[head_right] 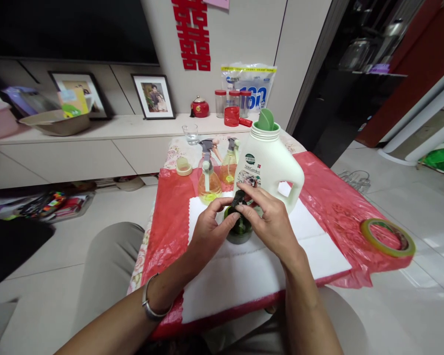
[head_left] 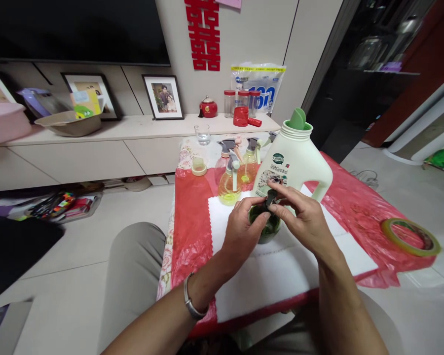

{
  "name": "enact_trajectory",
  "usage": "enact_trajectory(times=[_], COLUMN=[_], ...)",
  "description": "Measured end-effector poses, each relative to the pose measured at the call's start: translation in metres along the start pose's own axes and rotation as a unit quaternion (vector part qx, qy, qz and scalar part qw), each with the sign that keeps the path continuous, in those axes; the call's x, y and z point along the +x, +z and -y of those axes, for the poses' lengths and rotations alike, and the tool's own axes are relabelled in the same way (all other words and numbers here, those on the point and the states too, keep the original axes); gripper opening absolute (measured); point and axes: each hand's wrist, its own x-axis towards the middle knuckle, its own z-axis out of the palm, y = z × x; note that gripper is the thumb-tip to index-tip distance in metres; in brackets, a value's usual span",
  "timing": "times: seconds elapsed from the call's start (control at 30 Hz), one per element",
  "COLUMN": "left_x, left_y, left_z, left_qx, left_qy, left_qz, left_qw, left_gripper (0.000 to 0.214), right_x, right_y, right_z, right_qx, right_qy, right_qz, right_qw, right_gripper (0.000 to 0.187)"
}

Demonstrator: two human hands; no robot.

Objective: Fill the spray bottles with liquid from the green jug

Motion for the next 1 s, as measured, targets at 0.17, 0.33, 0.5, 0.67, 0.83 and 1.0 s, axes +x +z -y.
enact_trajectory(times=[0.17, 0.33, 0.5, 0.67, 0.83, 1.0], left_x=[-0.005, -0.011, -0.015, -0.018, -0.018, -0.018], left_y=[0.008, 0.017, 0.022, 0.024, 0.024, 0.025], left_z=[0.003, 0.01, 0.02, 0.031, 0.038, 0.039], left_qx=[-0.027, -0.01, 0.055, 0.074, 0.063, 0.057], left_qy=[-0.009, 0.014, 0.12, 0.134, 0.142, 0.131], left_qz=[-0.03, -0.046, -0.032, -0.027, -0.02, -0.014], left_qw=[0.999, 0.999, 0.991, 0.988, 0.988, 0.99], left_gripper=[0.041, 0.046, 0.055, 0.063, 0.065, 0.067], right_x=[-0.005, -0.007, -0.007, -0.004, -0.002, -0.002], right_y=[-0.005, -0.003, -0.001, 0.003, 0.004, 0.002], right_z=[-0.007, -0.009, -0.008, -0.004, -0.004, -0.005], right_qx=[0.027, 0.032, 0.027, -0.021, 0.004, 0.006], right_qy=[0.048, 0.038, 0.031, 0.037, 0.041, 0.051], right_qz=[0.047, 0.061, 0.068, 0.057, 0.046, 0.053], right_qw=[0.997, 0.997, 0.997, 0.997, 0.998, 0.997], right_gripper=[0.049, 0.037, 0.023, 0.018, 0.018, 0.016])
